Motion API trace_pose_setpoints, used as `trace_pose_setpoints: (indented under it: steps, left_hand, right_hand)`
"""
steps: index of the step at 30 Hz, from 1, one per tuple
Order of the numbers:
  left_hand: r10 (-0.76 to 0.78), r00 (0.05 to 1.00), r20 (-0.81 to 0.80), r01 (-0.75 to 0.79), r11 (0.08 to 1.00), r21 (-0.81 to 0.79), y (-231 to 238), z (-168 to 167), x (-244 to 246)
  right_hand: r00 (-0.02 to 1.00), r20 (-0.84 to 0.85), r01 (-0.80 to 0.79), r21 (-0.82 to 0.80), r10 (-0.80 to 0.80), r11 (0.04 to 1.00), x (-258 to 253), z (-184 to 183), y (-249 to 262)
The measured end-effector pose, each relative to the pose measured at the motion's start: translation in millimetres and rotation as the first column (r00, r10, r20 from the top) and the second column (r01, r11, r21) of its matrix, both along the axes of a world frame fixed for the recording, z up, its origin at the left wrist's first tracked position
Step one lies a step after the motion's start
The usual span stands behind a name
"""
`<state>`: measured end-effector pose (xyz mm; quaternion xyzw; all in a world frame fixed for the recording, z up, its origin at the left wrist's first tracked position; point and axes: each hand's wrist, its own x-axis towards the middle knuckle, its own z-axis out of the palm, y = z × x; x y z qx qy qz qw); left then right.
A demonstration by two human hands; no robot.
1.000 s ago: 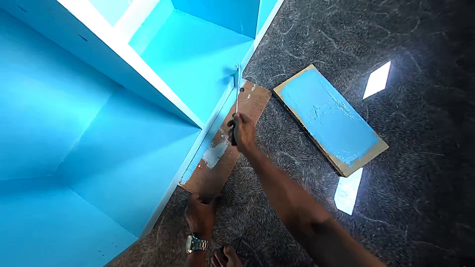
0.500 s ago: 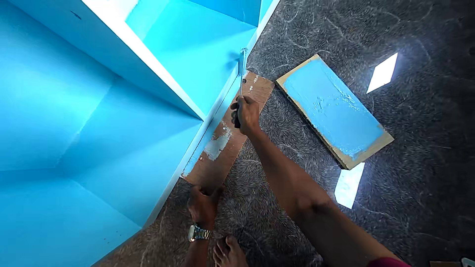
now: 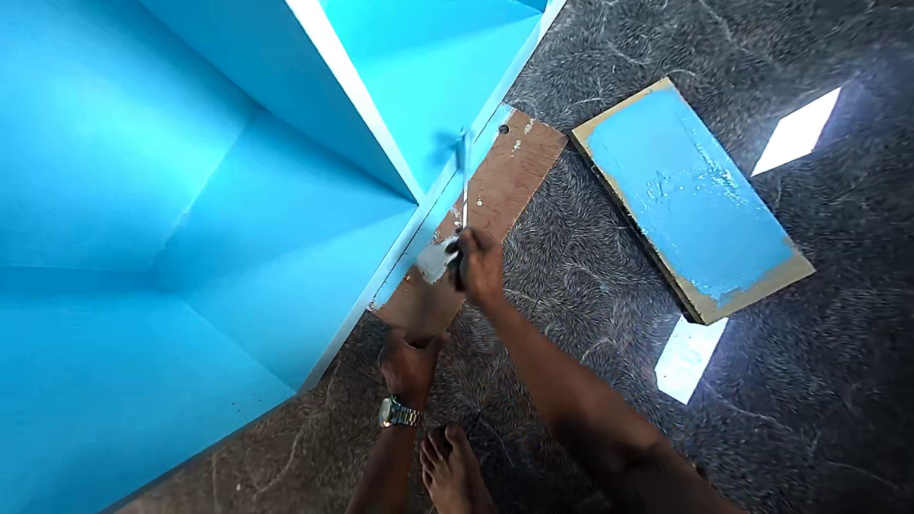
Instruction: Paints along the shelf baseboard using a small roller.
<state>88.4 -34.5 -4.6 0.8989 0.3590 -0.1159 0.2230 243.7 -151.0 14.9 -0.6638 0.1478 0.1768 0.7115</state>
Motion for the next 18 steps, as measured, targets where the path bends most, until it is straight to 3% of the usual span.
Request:
trace_pose_setpoints:
  steps: [3,9,15,18]
  left_hand:
    - [-0.001,1.000,0.012,0.001,1.000,0.013,2,-4,-2]
    - [-0.025,1.000,-0.017,0.025,1.000,0.018,-3,0,6]
    - [-0.065,0.995,0.070,0.065,0.998,0.000,-11,-5,27]
    - [-0.083,0.996,0.044,0.083,0.997,0.002,-18,-7,43]
  right_hand:
    - [0.995,-0.059,0.086,0.044,-0.083,0.995,23,1,-3]
    - [0.999,-0.049,-0.003,0.080,0.007,0.997,-59,9,14]
    - [0.995,-0.076,0.070,0.029,-0.068,0.997,22,0,-9]
    - [0.993,-0.077,0.098,0.038,-0.095,0.994,29,0,-11]
